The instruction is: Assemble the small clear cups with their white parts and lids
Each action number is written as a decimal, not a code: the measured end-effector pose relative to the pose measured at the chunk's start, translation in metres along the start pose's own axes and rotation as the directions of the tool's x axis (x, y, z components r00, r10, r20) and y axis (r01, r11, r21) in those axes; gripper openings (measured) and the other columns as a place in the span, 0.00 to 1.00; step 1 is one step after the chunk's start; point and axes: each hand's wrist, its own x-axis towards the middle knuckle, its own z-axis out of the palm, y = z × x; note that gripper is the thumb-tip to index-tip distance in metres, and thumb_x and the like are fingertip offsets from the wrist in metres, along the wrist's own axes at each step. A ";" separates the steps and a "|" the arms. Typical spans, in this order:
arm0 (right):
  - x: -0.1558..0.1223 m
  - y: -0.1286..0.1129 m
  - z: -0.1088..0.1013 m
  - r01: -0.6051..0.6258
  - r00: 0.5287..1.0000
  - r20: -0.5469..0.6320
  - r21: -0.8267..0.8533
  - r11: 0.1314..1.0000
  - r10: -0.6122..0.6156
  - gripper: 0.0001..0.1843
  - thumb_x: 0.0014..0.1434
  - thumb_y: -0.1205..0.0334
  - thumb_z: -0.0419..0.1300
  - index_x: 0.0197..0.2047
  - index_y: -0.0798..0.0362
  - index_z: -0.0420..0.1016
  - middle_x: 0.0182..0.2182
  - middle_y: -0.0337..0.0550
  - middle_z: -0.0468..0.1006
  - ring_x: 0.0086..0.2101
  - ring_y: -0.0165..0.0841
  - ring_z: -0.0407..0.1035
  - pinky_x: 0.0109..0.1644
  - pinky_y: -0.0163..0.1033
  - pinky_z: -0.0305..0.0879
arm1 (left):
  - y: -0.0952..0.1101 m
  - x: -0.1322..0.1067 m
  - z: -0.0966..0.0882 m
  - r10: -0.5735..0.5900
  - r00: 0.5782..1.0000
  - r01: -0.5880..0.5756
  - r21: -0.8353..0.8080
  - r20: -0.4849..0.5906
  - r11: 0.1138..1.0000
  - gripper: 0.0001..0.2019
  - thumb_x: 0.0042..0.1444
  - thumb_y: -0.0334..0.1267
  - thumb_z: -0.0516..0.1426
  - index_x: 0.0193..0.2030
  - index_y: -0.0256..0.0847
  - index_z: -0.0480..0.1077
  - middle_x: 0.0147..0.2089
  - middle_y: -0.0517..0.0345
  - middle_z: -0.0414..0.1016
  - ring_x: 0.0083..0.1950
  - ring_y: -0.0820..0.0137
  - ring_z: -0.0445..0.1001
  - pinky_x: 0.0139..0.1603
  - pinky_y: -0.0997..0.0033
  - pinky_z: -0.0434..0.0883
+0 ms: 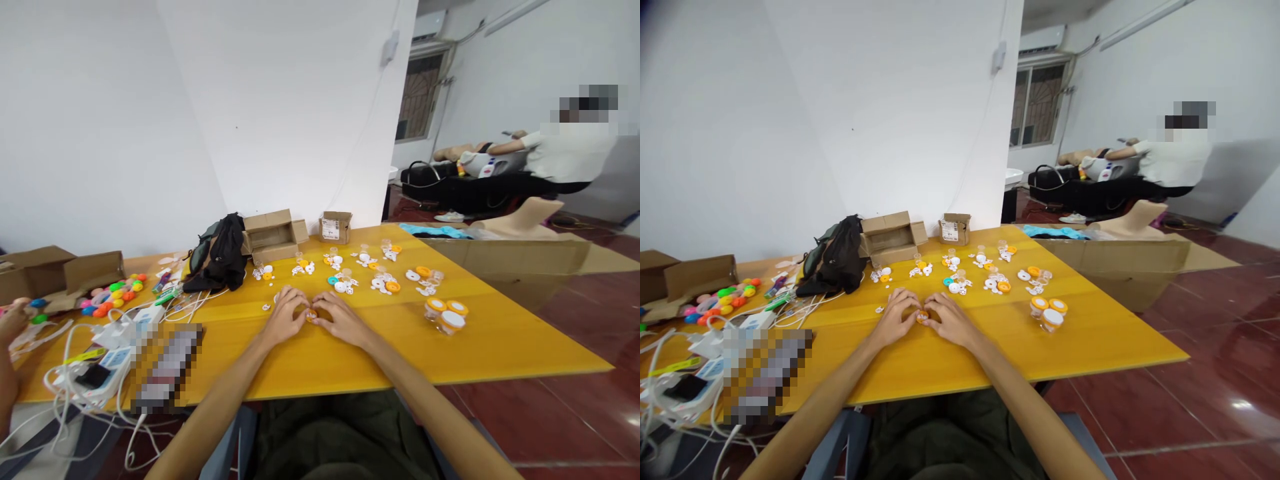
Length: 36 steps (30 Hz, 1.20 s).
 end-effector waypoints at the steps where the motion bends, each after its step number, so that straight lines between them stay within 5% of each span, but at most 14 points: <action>1: 0.000 0.000 0.000 -0.001 1.000 0.001 0.001 1.000 0.001 0.05 0.62 0.60 0.61 0.42 0.48 0.75 0.44 0.45 0.75 0.46 0.39 0.69 0.52 0.46 0.67 | -0.001 0.000 -0.002 -0.011 1.000 0.011 0.011 -0.021 1.000 0.06 0.59 0.30 0.55 0.37 0.43 0.72 0.42 0.54 0.74 0.48 0.61 0.67 0.50 0.60 0.64; 10: 0.000 -0.001 -0.001 -0.034 0.999 0.023 0.001 0.999 0.034 0.06 0.60 0.62 0.63 0.43 0.49 0.75 0.43 0.46 0.75 0.46 0.40 0.70 0.52 0.47 0.67 | -0.025 -0.004 -0.030 -0.180 0.964 0.210 0.144 -0.194 0.967 0.11 0.53 0.27 0.54 0.41 0.44 0.70 0.44 0.53 0.75 0.50 0.58 0.68 0.51 0.57 0.65; 27: 0.002 -0.005 -0.002 -0.032 0.999 0.042 -0.036 0.999 0.034 0.03 0.61 0.62 0.62 0.40 0.49 0.73 0.42 0.44 0.76 0.45 0.40 0.70 0.52 0.47 0.66 | -0.035 -0.008 -0.033 -0.461 0.886 0.437 0.236 0.053 0.868 0.17 0.53 0.39 0.59 0.50 0.43 0.67 0.51 0.49 0.72 0.56 0.53 0.67 0.57 0.51 0.64; 36: 0.003 -0.009 -0.006 -0.032 0.997 0.071 -0.024 0.999 0.033 0.06 0.62 0.60 0.61 0.44 0.48 0.76 0.43 0.45 0.76 0.46 0.40 0.70 0.53 0.48 0.67 | -0.051 -0.011 -0.035 -0.346 0.933 0.324 0.188 0.101 0.927 0.17 0.53 0.40 0.61 0.50 0.45 0.69 0.48 0.52 0.72 0.52 0.56 0.69 0.54 0.53 0.66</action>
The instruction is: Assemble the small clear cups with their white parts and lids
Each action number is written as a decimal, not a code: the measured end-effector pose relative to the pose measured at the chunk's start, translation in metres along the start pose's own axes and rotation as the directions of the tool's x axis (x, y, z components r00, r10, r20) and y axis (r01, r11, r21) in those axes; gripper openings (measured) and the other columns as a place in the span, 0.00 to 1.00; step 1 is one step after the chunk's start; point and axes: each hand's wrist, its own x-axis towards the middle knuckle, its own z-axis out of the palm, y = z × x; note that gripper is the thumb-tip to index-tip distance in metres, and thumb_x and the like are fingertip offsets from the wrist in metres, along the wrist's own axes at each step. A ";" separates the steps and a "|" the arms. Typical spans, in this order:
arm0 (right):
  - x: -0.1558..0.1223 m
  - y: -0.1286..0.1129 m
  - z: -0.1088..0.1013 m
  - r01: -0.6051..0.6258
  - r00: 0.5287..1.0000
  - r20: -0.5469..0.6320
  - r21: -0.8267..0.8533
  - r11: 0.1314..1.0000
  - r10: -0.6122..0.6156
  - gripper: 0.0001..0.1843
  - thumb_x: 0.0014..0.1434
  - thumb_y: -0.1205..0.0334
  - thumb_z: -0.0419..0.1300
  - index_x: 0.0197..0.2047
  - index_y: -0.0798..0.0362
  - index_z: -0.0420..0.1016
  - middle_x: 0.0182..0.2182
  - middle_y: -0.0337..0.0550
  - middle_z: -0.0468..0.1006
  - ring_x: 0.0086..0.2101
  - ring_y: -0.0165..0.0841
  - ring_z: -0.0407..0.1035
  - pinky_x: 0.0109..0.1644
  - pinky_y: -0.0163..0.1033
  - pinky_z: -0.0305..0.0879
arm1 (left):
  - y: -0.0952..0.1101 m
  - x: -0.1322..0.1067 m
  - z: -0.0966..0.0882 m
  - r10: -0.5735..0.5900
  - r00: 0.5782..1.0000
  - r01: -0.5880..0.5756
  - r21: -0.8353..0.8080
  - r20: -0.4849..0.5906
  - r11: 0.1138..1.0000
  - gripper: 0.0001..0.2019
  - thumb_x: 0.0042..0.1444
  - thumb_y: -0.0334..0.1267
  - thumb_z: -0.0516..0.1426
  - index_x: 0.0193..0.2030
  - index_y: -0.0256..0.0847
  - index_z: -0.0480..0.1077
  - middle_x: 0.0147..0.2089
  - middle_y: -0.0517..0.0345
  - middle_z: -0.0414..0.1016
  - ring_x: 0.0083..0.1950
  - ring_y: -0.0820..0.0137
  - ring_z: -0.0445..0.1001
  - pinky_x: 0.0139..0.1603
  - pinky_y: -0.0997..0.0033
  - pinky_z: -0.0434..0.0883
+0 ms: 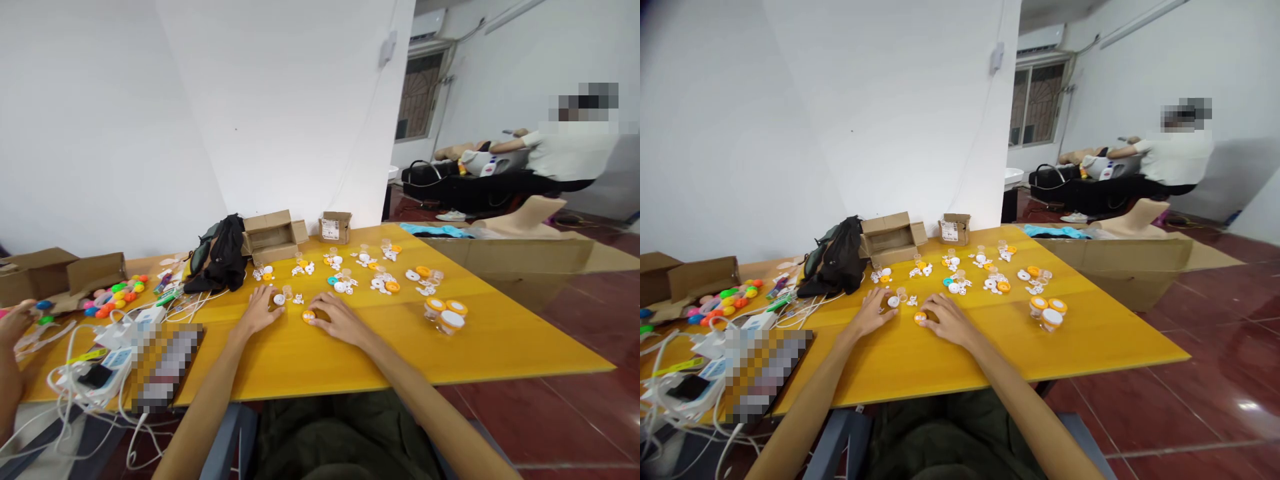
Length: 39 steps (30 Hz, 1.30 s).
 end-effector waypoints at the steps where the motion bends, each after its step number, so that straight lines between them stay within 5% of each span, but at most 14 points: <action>1: 0.000 -0.001 -0.001 -0.003 1.000 0.005 0.002 1.000 0.003 0.07 0.63 0.60 0.61 0.44 0.48 0.76 0.43 0.46 0.76 0.46 0.41 0.70 0.53 0.48 0.67 | 0.000 0.000 0.001 0.020 1.000 -0.020 -0.004 -0.008 1.000 0.15 0.53 0.39 0.61 0.48 0.45 0.69 0.46 0.52 0.72 0.51 0.56 0.69 0.53 0.54 0.67; 7: 0.000 -0.001 -0.001 -0.021 1.000 0.018 0.011 1.000 0.021 0.09 0.61 0.61 0.63 0.46 0.47 0.75 0.44 0.46 0.75 0.47 0.41 0.70 0.54 0.49 0.66 | 0.004 0.001 0.002 0.078 0.993 -0.077 0.015 -0.090 0.997 0.02 0.56 0.37 0.58 0.36 0.44 0.71 0.38 0.55 0.72 0.44 0.59 0.70 0.47 0.58 0.68; 14: 0.001 0.001 0.002 -0.056 0.998 0.018 0.010 0.998 0.056 0.12 0.57 0.61 0.66 0.45 0.49 0.73 0.45 0.45 0.76 0.48 0.42 0.70 0.55 0.49 0.65 | 0.020 -0.005 -0.003 0.199 0.967 -0.217 -0.102 -0.158 0.971 0.05 0.58 0.35 0.55 0.40 0.44 0.70 0.40 0.56 0.74 0.45 0.62 0.72 0.50 0.60 0.69; 22: 0.001 0.002 0.002 -0.046 0.999 0.014 0.018 0.999 0.046 0.11 0.57 0.60 0.67 0.43 0.48 0.73 0.44 0.44 0.76 0.47 0.41 0.69 0.53 0.48 0.66 | 0.048 -0.009 0.008 0.271 0.959 -0.282 -0.291 -0.079 0.914 0.06 0.57 0.34 0.56 0.42 0.43 0.69 0.41 0.55 0.73 0.44 0.64 0.72 0.49 0.63 0.71; 34: 0.002 0.004 0.003 -0.036 0.999 -0.029 0.054 0.998 0.037 0.09 0.56 0.63 0.66 0.41 0.49 0.72 0.41 0.43 0.75 0.44 0.40 0.70 0.51 0.47 0.66 | 0.054 -0.006 0.017 0.291 0.956 -0.287 -0.350 -0.042 0.892 0.06 0.57 0.34 0.56 0.42 0.43 0.70 0.41 0.55 0.73 0.43 0.65 0.72 0.48 0.64 0.71; 39: 0.000 0.004 0.001 -0.020 0.999 -0.033 0.068 0.997 0.022 0.13 0.55 0.73 0.59 0.42 0.48 0.72 0.41 0.43 0.75 0.45 0.40 0.70 0.52 0.48 0.66 | 0.055 -0.006 0.019 0.314 0.949 -0.303 -0.348 -0.028 0.887 0.06 0.57 0.33 0.56 0.42 0.43 0.70 0.41 0.54 0.73 0.44 0.65 0.73 0.49 0.64 0.70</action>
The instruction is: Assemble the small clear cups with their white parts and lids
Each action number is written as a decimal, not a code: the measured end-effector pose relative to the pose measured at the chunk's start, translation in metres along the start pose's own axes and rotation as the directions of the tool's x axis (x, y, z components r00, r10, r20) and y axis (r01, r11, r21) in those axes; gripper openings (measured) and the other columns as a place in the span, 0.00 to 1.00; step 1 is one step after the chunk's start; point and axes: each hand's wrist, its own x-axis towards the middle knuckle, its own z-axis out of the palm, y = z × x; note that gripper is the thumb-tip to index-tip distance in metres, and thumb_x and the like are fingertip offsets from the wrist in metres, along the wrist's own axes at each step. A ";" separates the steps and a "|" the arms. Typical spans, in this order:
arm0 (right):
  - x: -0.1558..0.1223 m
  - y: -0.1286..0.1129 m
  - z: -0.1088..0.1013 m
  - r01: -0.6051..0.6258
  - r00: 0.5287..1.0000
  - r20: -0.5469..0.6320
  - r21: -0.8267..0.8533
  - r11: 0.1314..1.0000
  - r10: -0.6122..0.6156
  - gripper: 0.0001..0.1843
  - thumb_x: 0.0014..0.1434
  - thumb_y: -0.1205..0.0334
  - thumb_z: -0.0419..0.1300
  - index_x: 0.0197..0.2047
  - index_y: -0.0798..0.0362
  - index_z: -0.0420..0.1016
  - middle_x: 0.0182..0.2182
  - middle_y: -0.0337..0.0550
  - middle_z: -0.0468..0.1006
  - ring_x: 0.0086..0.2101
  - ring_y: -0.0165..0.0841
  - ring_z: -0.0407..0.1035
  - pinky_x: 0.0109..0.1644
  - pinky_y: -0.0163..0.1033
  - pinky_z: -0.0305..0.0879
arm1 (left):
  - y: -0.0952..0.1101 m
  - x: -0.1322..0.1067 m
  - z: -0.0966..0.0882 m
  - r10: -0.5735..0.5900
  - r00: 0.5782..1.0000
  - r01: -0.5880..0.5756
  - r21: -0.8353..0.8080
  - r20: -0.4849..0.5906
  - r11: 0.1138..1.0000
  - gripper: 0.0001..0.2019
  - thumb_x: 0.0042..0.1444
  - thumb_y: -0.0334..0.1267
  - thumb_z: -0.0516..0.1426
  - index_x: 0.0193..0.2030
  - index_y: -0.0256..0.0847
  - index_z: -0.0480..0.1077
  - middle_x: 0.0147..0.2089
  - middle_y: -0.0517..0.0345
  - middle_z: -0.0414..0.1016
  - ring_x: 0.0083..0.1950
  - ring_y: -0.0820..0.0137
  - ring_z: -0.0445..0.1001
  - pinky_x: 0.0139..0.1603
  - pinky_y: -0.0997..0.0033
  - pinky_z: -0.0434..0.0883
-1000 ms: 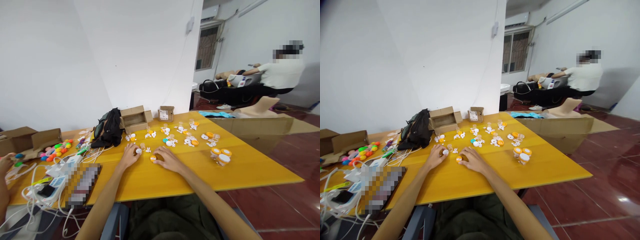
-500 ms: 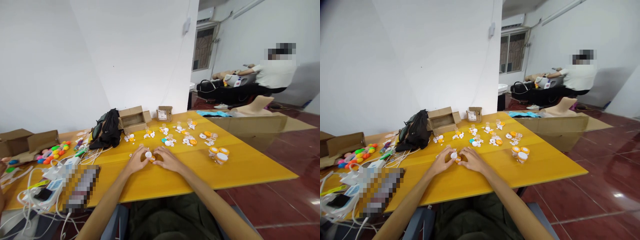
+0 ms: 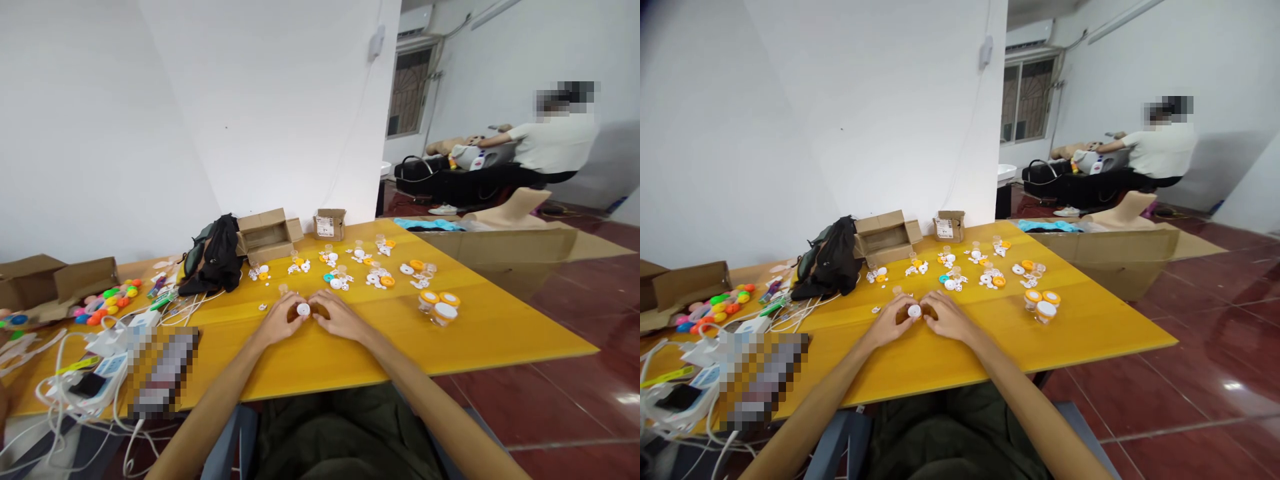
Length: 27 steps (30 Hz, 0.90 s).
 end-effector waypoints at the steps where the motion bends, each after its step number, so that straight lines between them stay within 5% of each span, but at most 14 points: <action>1: 0.000 0.000 0.000 0.007 1.000 -0.004 0.003 1.000 -0.007 0.15 0.53 0.75 0.57 0.42 0.48 0.72 0.42 0.43 0.75 0.45 0.40 0.69 0.52 0.48 0.66 | 0.000 0.000 0.000 -0.005 1.000 0.005 0.002 0.004 1.000 0.06 0.57 0.33 0.56 0.42 0.43 0.71 0.42 0.54 0.74 0.44 0.65 0.73 0.49 0.64 0.70; 27: 0.001 0.005 0.004 0.008 1.000 -0.024 0.025 1.000 -0.007 0.14 0.54 0.75 0.57 0.39 0.49 0.74 0.42 0.45 0.77 0.46 0.40 0.71 0.53 0.50 0.66 | 0.001 0.002 0.001 -0.016 1.000 0.016 0.000 0.019 1.000 0.06 0.56 0.32 0.56 0.40 0.43 0.70 0.40 0.56 0.73 0.42 0.65 0.72 0.47 0.65 0.70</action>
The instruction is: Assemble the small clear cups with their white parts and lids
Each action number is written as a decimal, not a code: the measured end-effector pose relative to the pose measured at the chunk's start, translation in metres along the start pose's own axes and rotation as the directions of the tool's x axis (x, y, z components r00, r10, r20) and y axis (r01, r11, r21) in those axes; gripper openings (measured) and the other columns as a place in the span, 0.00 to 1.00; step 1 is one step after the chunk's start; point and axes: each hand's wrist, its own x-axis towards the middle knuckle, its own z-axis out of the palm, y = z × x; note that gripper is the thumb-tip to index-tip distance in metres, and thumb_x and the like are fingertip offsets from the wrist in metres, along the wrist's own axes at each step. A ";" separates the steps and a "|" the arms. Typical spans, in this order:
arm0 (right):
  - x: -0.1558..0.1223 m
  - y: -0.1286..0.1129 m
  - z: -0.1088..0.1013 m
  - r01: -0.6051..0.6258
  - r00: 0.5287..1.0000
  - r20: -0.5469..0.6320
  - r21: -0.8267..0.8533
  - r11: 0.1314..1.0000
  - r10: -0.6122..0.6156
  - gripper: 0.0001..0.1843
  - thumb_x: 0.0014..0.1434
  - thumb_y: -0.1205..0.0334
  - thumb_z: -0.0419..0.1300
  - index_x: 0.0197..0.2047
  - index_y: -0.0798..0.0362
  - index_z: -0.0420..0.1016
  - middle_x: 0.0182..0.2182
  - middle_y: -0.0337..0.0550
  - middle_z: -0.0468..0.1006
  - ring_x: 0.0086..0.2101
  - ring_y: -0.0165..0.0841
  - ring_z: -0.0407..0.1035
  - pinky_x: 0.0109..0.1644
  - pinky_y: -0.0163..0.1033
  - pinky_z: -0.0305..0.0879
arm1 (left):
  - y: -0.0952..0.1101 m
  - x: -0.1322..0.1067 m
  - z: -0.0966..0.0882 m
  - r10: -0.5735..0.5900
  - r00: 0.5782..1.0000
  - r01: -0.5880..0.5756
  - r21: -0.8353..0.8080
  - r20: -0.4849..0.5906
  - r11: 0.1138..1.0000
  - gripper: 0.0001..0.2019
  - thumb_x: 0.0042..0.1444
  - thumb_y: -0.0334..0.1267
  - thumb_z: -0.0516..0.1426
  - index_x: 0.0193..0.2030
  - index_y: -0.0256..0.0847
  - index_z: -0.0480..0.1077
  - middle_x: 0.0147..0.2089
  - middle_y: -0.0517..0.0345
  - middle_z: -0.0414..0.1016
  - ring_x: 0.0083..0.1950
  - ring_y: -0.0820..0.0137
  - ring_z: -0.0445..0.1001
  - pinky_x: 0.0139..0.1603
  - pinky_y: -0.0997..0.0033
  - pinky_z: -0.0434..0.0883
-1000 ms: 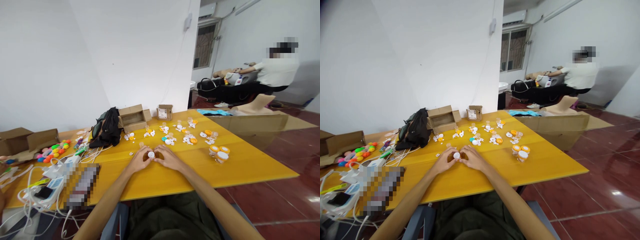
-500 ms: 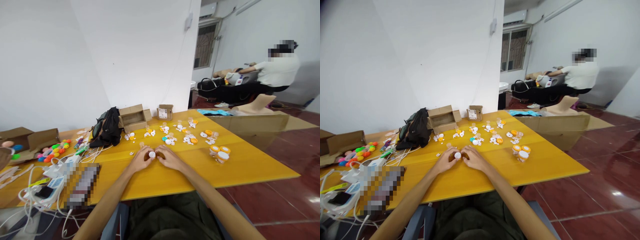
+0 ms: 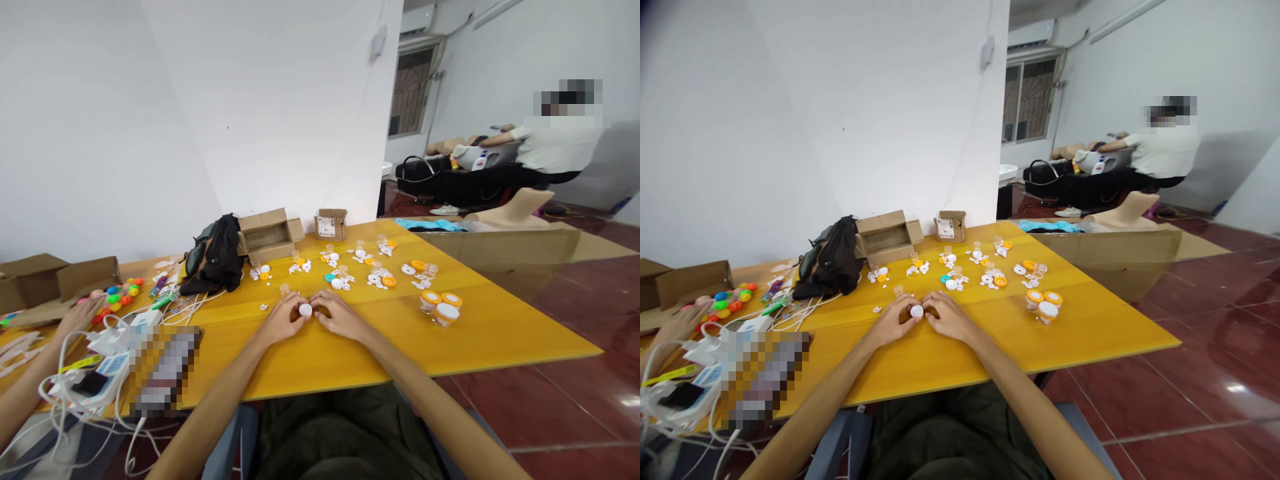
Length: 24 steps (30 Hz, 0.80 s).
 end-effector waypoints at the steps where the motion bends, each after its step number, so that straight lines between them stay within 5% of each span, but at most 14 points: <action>1: 0.000 0.001 0.000 0.005 1.000 -0.005 0.002 1.000 -0.005 0.14 0.54 0.75 0.57 0.39 0.49 0.74 0.42 0.45 0.77 0.45 0.40 0.71 0.53 0.50 0.66 | 0.000 0.000 0.000 -0.002 1.000 0.002 0.000 0.003 1.000 0.06 0.56 0.32 0.56 0.40 0.43 0.70 0.40 0.56 0.73 0.42 0.65 0.72 0.47 0.65 0.70; 24: 0.000 0.006 0.002 0.023 1.000 -0.019 0.017 1.000 -0.023 0.13 0.55 0.74 0.57 0.40 0.49 0.74 0.42 0.45 0.77 0.45 0.39 0.71 0.52 0.48 0.66 | -0.004 0.001 0.003 0.005 1.000 -0.005 -0.006 0.019 1.000 0.04 0.56 0.33 0.56 0.38 0.42 0.70 0.38 0.57 0.71 0.41 0.66 0.71 0.47 0.66 0.70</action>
